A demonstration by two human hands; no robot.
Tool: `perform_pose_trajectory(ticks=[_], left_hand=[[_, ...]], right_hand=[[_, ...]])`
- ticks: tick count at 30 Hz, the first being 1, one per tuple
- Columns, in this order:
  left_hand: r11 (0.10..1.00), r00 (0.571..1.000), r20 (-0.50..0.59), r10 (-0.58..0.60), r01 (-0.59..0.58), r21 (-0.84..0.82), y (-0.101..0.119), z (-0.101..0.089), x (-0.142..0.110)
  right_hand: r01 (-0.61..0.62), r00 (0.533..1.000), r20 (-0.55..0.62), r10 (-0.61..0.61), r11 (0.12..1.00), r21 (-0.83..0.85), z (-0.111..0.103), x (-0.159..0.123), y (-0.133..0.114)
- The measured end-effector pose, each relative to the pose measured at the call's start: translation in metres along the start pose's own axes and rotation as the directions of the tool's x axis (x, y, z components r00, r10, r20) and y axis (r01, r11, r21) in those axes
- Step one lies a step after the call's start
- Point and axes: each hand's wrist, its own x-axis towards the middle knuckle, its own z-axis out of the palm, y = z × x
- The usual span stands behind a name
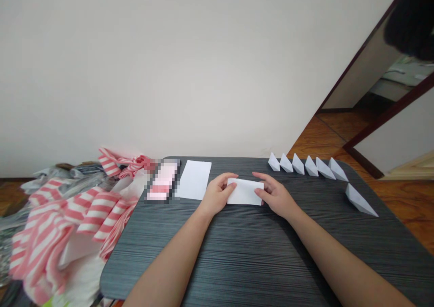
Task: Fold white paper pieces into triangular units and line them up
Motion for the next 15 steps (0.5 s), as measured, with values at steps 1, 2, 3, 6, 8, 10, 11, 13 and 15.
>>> perform_pose_trajectory(ticks=[1,2,3,6,8,10,11,13,15], left_hand=[[1.000,1.000,0.006,-0.004,0.004,-0.008,0.0003,0.0001,-0.0001],[1.000,1.000,0.014,-0.012,0.012,-0.026,0.0007,0.0004,-0.0003],[0.998,0.999,0.025,-0.023,0.024,-0.054,0.0009,0.0007,-0.0003],[0.987,0.994,0.076,-0.074,0.084,-0.140,0.0003,0.0016,0.0001],[0.981,0.988,0.099,-0.116,0.130,-0.143,-0.0012,0.0014,0.0008],[0.981,0.983,0.118,-0.142,0.155,-0.114,-0.0029,0.0004,0.0013],[0.983,0.980,0.133,-0.145,0.158,-0.095,-0.0037,-0.0001,0.0015],[0.987,0.976,0.163,-0.143,0.153,-0.051,-0.0048,-0.0011,0.0017],[0.989,0.974,0.176,-0.143,0.148,-0.016,-0.0055,-0.0015,0.0017]], right_hand=[[-0.007,1.000,-0.003,0.007,1.000,-0.027,0.0007,0.0001,-0.0005],[-0.008,1.000,-0.020,0.007,0.999,-0.047,0.0011,0.0002,-0.0009],[-0.005,0.999,-0.043,0.003,0.998,-0.058,0.0013,0.0004,-0.0011],[0.019,0.993,-0.115,-0.027,0.997,-0.068,0.0006,0.0010,-0.0004],[0.035,0.987,-0.152,-0.045,0.997,-0.071,-0.0001,0.0016,0.0009],[0.045,0.983,-0.176,-0.057,0.996,-0.074,-0.0006,0.0022,0.0022],[0.047,0.981,-0.183,-0.061,0.996,-0.077,-0.0006,0.0024,0.0026],[0.050,0.980,-0.190,-0.065,0.995,-0.086,-0.0003,0.0029,0.0025],[0.052,0.980,-0.188,-0.069,0.994,-0.094,0.0004,0.0030,0.0015]])
